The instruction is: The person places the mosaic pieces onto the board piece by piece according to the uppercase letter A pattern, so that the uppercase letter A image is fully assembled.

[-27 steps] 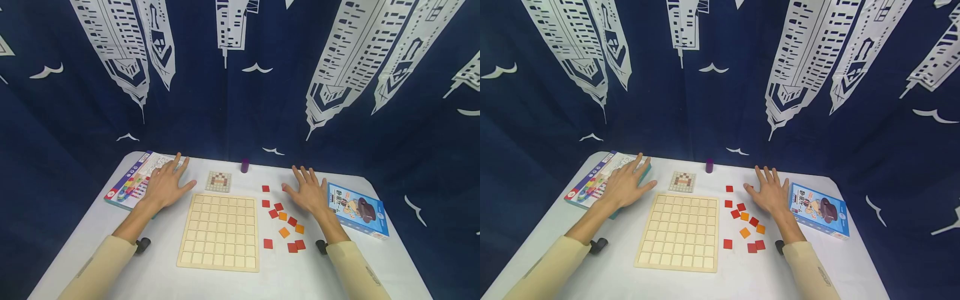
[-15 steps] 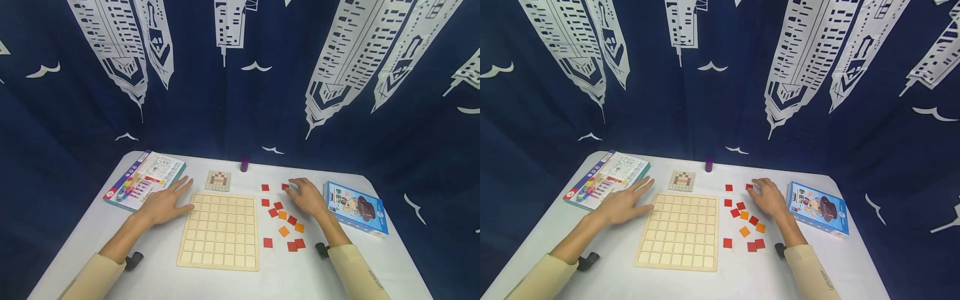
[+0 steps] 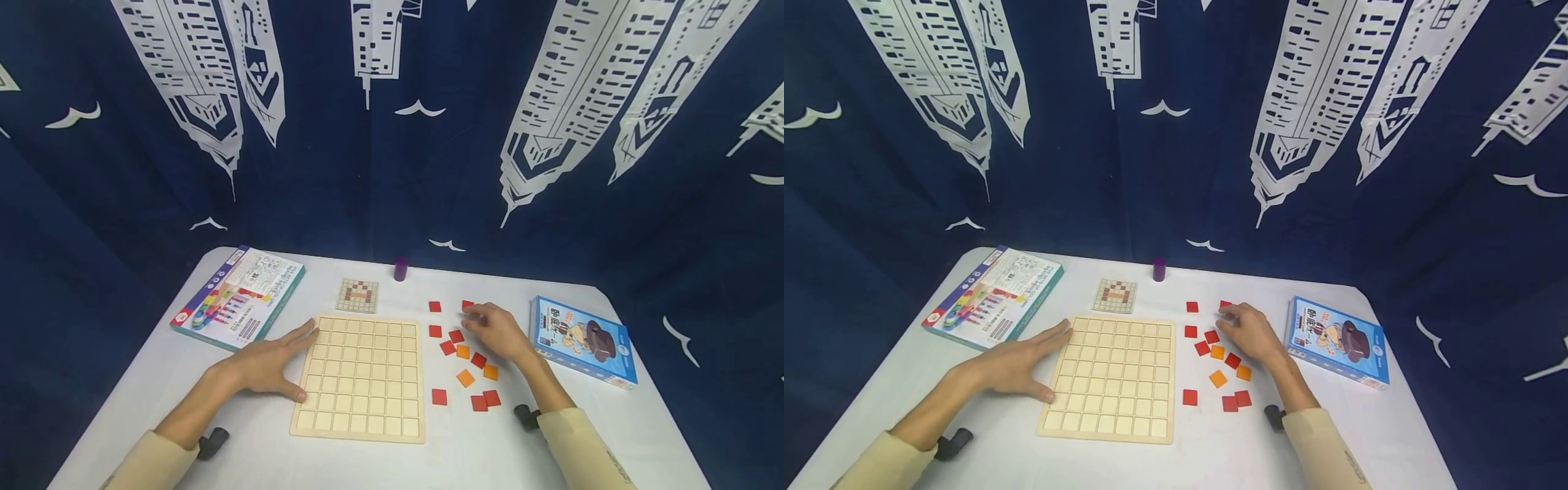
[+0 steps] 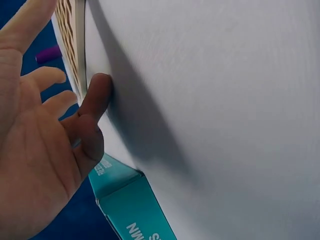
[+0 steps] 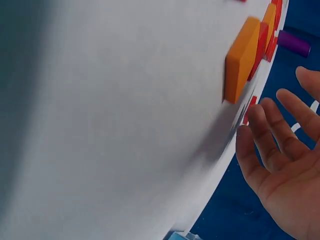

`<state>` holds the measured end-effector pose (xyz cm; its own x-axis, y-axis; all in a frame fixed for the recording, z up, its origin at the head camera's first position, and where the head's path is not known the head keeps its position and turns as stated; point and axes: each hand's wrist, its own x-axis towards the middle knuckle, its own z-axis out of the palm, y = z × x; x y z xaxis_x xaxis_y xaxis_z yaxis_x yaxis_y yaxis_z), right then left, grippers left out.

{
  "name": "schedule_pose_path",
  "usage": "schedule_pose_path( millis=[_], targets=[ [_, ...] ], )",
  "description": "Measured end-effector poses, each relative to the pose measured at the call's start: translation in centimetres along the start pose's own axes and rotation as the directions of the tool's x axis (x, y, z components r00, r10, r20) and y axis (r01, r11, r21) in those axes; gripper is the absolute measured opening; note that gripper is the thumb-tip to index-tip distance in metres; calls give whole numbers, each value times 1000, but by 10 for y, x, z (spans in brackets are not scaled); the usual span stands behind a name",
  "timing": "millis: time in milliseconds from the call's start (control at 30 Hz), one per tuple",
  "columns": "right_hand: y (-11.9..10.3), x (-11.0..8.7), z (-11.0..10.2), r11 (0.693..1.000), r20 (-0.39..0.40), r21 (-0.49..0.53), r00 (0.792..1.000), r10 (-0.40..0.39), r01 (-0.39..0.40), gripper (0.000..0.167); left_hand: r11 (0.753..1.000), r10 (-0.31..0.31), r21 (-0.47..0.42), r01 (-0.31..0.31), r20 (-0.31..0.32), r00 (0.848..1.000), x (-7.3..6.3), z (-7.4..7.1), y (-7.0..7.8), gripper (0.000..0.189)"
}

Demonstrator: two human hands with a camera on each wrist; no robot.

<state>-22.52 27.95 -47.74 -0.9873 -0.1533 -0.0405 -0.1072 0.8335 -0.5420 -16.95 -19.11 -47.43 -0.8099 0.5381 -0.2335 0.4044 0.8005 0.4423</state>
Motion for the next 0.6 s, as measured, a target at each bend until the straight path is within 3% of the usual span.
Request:
schedule_pose_path(
  millis=[267, 600],
  targets=[
    [-6, -8, 5, 1000, 74, 0, 997, -13, 13, 42, 1000, 6, 3, -6, 31, 1000, -1, 2, 3, 127],
    [-6, -11, 9, 998, 102, -44, 994, -32, 37, 38, 1000, 2, -21, -1, 49, 999, -2, 1, 5, 131]
  ],
)
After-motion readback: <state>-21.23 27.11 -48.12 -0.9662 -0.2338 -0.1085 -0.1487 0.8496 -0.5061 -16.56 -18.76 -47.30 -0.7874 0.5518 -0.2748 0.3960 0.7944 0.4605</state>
